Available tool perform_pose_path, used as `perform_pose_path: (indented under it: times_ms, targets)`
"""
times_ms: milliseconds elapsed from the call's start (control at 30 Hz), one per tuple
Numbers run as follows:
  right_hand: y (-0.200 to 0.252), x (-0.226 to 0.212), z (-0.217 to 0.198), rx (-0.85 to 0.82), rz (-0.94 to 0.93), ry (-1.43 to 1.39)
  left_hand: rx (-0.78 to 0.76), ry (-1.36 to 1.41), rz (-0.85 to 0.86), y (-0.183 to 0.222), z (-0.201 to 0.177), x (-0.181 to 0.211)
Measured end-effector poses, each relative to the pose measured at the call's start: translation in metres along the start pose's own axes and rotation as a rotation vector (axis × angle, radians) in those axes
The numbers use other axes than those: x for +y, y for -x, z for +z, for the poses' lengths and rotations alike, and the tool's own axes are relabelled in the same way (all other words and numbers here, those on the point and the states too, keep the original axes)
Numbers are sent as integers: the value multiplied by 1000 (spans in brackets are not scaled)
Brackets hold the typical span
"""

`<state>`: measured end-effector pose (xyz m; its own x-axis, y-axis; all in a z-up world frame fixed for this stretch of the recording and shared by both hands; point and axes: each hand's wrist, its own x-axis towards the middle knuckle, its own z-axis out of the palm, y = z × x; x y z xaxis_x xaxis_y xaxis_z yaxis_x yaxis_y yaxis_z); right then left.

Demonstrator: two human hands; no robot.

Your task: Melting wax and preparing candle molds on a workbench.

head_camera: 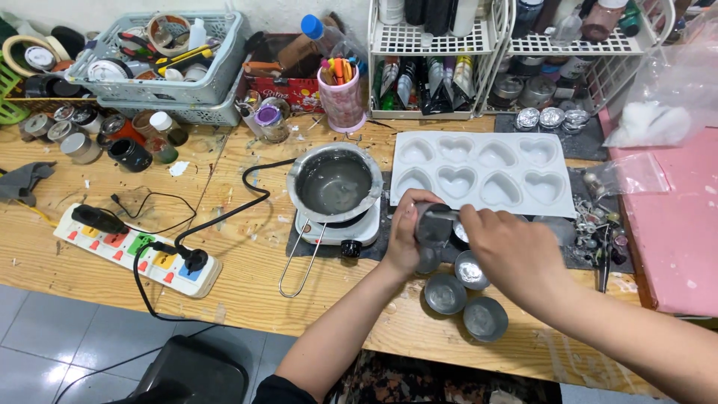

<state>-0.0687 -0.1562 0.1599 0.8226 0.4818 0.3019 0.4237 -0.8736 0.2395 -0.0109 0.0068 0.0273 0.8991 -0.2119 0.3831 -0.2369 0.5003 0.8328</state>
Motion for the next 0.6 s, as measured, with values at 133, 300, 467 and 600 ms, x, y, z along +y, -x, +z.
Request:
perform_pose_path:
  times_ms: [133,300,467,600]
  targets:
    - [-11,-11,10,44,-11,125,39,-60,26,-2,-3,-8]
    - [-23,-7,24,-74,-78,112,72,-128,9,-5,-9,-6]
    - [-27,9,18,-249,-156,-16,-31,-113,-128,-11,-22,-16]
    - [-26,14,27,-254,-169,-91,-86,-78,-297,-17,-28,-14]
